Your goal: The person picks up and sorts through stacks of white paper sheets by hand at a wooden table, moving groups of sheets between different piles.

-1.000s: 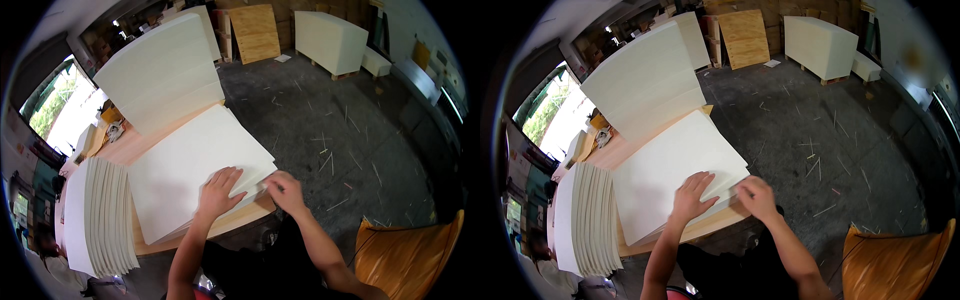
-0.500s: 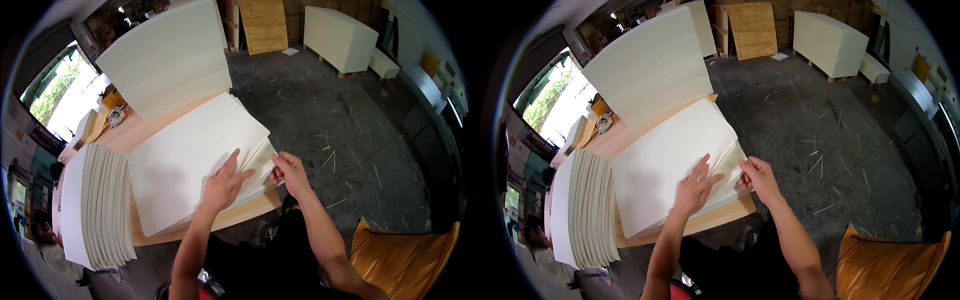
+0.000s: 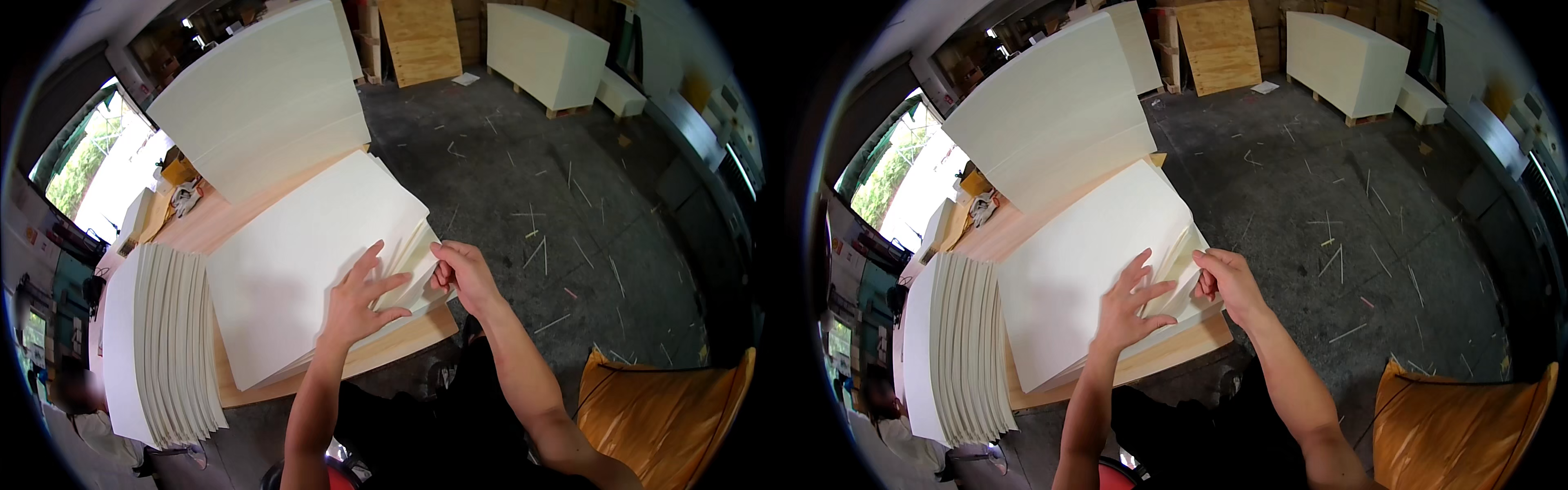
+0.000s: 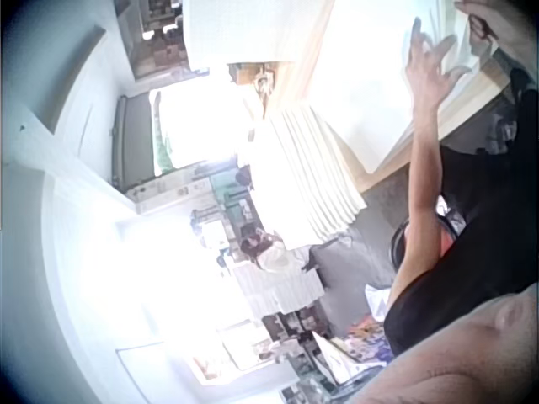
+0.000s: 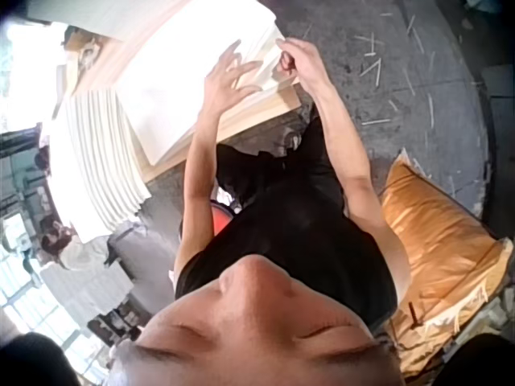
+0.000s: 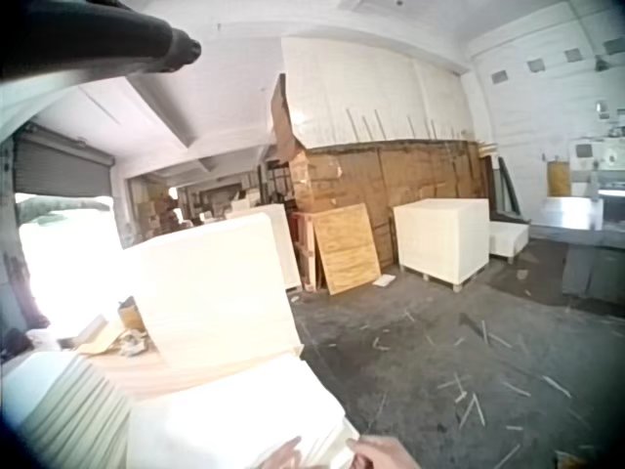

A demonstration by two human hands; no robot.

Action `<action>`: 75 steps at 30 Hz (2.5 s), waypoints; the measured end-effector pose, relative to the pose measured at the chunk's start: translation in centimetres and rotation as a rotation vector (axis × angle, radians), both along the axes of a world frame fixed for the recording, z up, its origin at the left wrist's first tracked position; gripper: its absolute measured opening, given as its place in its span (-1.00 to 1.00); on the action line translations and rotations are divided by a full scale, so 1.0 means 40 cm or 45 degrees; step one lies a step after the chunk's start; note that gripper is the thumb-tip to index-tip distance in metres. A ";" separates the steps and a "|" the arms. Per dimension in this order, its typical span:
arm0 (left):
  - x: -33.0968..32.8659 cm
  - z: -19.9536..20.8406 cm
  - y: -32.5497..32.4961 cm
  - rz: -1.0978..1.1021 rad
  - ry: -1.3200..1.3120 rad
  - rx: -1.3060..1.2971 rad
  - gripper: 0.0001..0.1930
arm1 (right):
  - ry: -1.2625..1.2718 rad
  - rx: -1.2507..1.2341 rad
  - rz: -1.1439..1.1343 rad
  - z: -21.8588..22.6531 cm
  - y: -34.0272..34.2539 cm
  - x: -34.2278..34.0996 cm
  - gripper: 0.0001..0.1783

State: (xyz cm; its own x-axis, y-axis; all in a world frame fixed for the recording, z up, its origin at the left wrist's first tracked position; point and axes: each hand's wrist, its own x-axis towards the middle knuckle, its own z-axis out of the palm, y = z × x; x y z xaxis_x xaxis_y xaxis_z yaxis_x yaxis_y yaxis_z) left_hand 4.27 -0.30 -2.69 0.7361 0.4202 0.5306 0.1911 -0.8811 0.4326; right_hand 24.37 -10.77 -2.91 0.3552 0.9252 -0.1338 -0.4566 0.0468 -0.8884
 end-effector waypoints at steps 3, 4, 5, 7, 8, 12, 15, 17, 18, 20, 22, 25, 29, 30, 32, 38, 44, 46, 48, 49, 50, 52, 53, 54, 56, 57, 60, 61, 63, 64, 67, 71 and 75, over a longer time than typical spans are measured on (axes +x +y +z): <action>-0.002 -0.019 0.016 -0.020 -0.023 -0.026 -0.41 | -0.031 -0.013 0.025 -0.005 0.000 0.005 -0.54; -0.003 -0.023 0.021 -0.037 -0.041 -0.046 -0.41 | -0.029 0.004 0.020 -0.005 -0.002 0.006 -0.53; -0.004 -0.025 0.024 -0.055 -0.059 -0.065 -0.41 | -0.026 0.020 0.015 -0.004 -0.005 0.005 -0.52; -0.005 -0.021 0.024 -0.066 -0.053 -0.088 -0.46 | 0.055 0.067 0.003 0.001 -0.011 0.004 -0.51; -0.006 -0.018 0.022 -0.070 -0.048 -0.099 -0.49 | 0.133 0.096 -0.003 0.005 -0.014 0.002 -0.50; -0.005 -0.012 0.000 0.017 -0.032 -0.165 -0.58 | 0.280 0.134 -0.051 0.002 -0.017 -0.005 -0.49; 0.003 -0.021 -0.009 0.051 -0.048 -0.096 -0.58 | -1.100 -0.056 -0.294 -0.024 -0.009 -0.028 -0.50; 0.003 -0.011 -0.003 0.018 0.052 0.086 -0.59 | -0.948 -0.093 -0.270 -0.030 0.002 -0.016 -0.52; 0.001 -0.013 0.001 0.003 0.059 0.111 -0.61 | -0.872 -0.110 -0.257 -0.028 0.007 -0.007 -0.53; -0.002 -0.010 0.011 -0.022 0.068 0.169 -0.65 | -0.285 -0.077 -0.015 -0.013 0.008 0.008 -0.57; -0.003 0.006 -0.005 -0.017 0.070 0.069 -0.62 | -0.019 -0.046 0.059 0.003 0.004 0.008 -0.59; 0.003 0.004 -0.005 -0.013 0.032 -0.019 -0.51 | 0.040 -0.016 0.038 0.005 0.004 0.007 -0.60; -0.001 -0.015 0.011 -0.018 -0.003 -0.021 -0.47 | -0.026 -0.005 0.049 -0.004 0.003 0.011 -0.58; -0.002 -0.016 0.015 -0.027 -0.007 -0.035 -0.47 | -0.063 -0.006 0.048 -0.005 0.003 0.011 -0.58; -0.005 -0.017 0.019 -0.037 -0.017 -0.066 -0.46 | -0.051 0.008 0.036 0.001 -0.002 0.011 -0.57; 0.002 -0.015 0.001 0.019 -0.067 -0.120 -0.60 | -0.282 0.031 -0.107 -0.009 -0.012 -0.001 -0.57; -0.003 -0.016 0.012 -0.004 0.018 0.116 -0.61 | -0.018 0.015 -0.028 -0.004 0.010 0.000 -0.58; 0.000 0.004 -0.005 0.000 0.042 0.082 -0.59 | 0.053 0.025 -0.031 -0.001 0.011 -0.002 -0.59; 0.008 0.010 -0.009 -0.003 0.040 0.038 -0.55 | 0.088 0.039 -0.036 -0.010 0.013 0.004 -0.59; 0.006 0.003 -0.006 0.001 0.031 0.011 -0.52 | 0.086 0.040 -0.033 -0.010 0.013 0.003 -0.60; 0.004 -0.001 -0.004 0.004 0.023 -0.016 -0.50 | 0.085 0.041 -0.031 -0.010 0.014 0.001 -0.60; -0.001 -0.006 0.005 -0.005 0.013 -0.003 -0.49 | 0.062 0.033 -0.022 -0.010 0.011 0.003 -0.60; -0.001 -0.009 0.009 -0.013 0.005 0.001 -0.48 | 0.042 0.024 -0.014 -0.010 0.008 0.006 -0.60; 0.000 -0.010 0.011 -0.025 -0.002 -0.006 -0.50 | 0.021 0.015 -0.006 -0.010 0.005 0.008 -0.60; -0.001 -0.010 0.012 -0.039 -0.011 -0.013 -0.55 | 0.064 0.059 -0.025 -0.016 0.002 0.007 -0.60; 0.001 -0.015 0.008 -0.018 -0.030 -0.034 -0.56 | 0.086 0.080 -0.034 -0.019 0.000 0.005 -0.60; 0.006 -0.022 -0.007 0.035 -0.064 -0.050 -0.58 | -0.889 -0.049 -0.197 -0.028 0.001 -0.011 -0.59; 0.006 -0.021 -0.006 0.038 -0.063 -0.031 -0.57 | -0.615 -0.020 -0.133 -0.024 0.002 -0.006 -0.59; 0.001 -0.013 -0.004 0.013 -0.021 -0.004 -0.58 | -0.070 0.038 -0.002 -0.013 0.001 0.009 -0.59; -0.002 -0.008 -0.003 -0.015 0.019 0.004 -0.60 | -0.026 0.047 -0.009 -0.012 0.003 0.007 -0.59; 0.001 0.005 -0.007 -0.028 0.041 0.099 -0.61 | 0.081 0.071 -0.027 -0.013 0.012 -0.003 -0.60; 0.008 0.004 -0.010 0.009 0.041 0.092 -0.53 | 0.104 0.085 -0.041 -0.017 0.012 -0.005 -0.62; 0.003 -0.012 0.004 -0.016 0.001 -0.015 -0.54 | -0.269 0.056 -0.396 -0.037 -0.025 -0.016 -0.62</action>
State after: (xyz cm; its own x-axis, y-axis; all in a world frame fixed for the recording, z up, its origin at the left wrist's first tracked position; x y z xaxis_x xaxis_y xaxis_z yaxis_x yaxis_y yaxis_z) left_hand 4.38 -0.16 -3.16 0.7420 0.4173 0.5247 0.1806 -0.8781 0.4430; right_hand 23.74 -11.78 -4.39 0.6358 0.7718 0.0095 -0.2217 0.1944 -0.9555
